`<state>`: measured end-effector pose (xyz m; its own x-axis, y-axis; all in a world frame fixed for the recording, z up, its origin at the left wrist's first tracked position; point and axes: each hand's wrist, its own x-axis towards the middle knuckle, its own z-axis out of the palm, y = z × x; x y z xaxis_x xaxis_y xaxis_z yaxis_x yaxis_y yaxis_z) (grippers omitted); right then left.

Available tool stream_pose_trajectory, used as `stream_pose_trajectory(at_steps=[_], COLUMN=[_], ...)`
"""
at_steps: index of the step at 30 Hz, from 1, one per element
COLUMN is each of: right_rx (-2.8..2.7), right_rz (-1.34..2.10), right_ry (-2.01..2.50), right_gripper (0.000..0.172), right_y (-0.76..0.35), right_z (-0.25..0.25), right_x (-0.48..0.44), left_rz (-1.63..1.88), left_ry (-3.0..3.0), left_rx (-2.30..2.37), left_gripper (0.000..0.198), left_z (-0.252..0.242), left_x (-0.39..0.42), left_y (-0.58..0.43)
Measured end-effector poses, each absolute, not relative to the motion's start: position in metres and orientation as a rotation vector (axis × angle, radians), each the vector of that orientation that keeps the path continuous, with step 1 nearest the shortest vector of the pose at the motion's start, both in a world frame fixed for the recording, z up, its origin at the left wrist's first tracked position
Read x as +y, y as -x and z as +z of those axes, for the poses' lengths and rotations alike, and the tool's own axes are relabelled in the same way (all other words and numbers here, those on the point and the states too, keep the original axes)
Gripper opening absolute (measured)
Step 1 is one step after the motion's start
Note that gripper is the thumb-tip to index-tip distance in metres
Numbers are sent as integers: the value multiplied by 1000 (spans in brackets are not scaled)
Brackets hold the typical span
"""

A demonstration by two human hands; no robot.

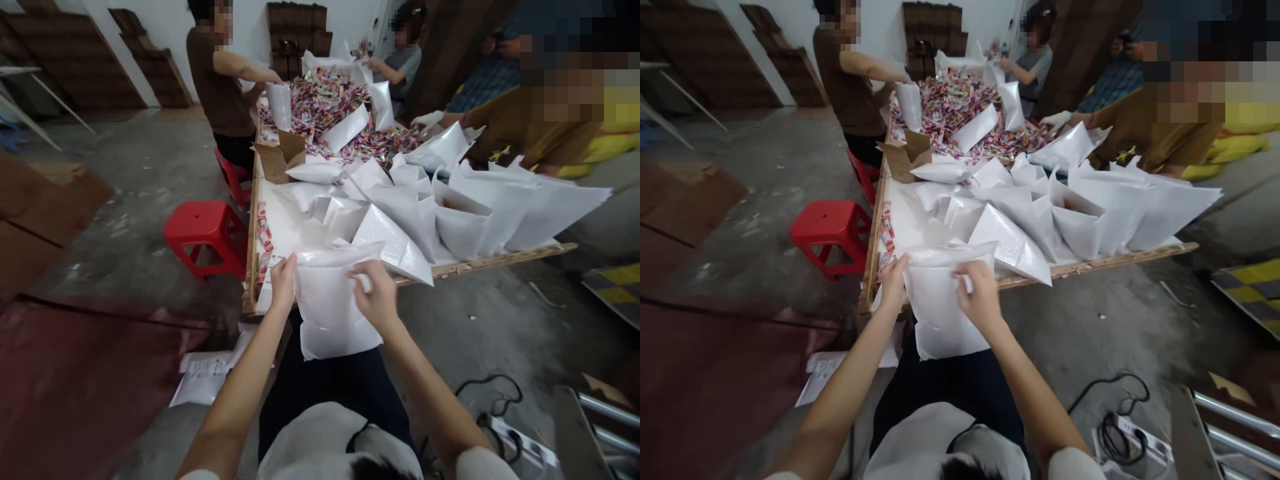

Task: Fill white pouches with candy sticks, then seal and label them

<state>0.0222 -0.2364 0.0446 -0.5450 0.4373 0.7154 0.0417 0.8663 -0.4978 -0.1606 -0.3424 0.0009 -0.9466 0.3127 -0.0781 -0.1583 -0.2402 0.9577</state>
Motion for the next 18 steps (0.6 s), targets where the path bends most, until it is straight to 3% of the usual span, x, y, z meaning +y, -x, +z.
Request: stream_pose_trajectory(at_steps=[6, 13, 18], right_rx=[-2579, -2796, -2831], right_rz=[543, 177, 72], right_ry=[236, 40, -25], right_gripper=[26, 22, 17], right_y=[82, 92, 87], right_z=[74, 80, 70], right_x=[-248, -249, -248], left_rz=[2380, 2258, 2205], left_ry=[-190, -214, -364], left_rx=[1495, 1169, 1216], left_gripper=[38, 41, 44], left_z=[22, 36, 29], left_x=[-336, -356, -359], left_y=[158, 156, 161])
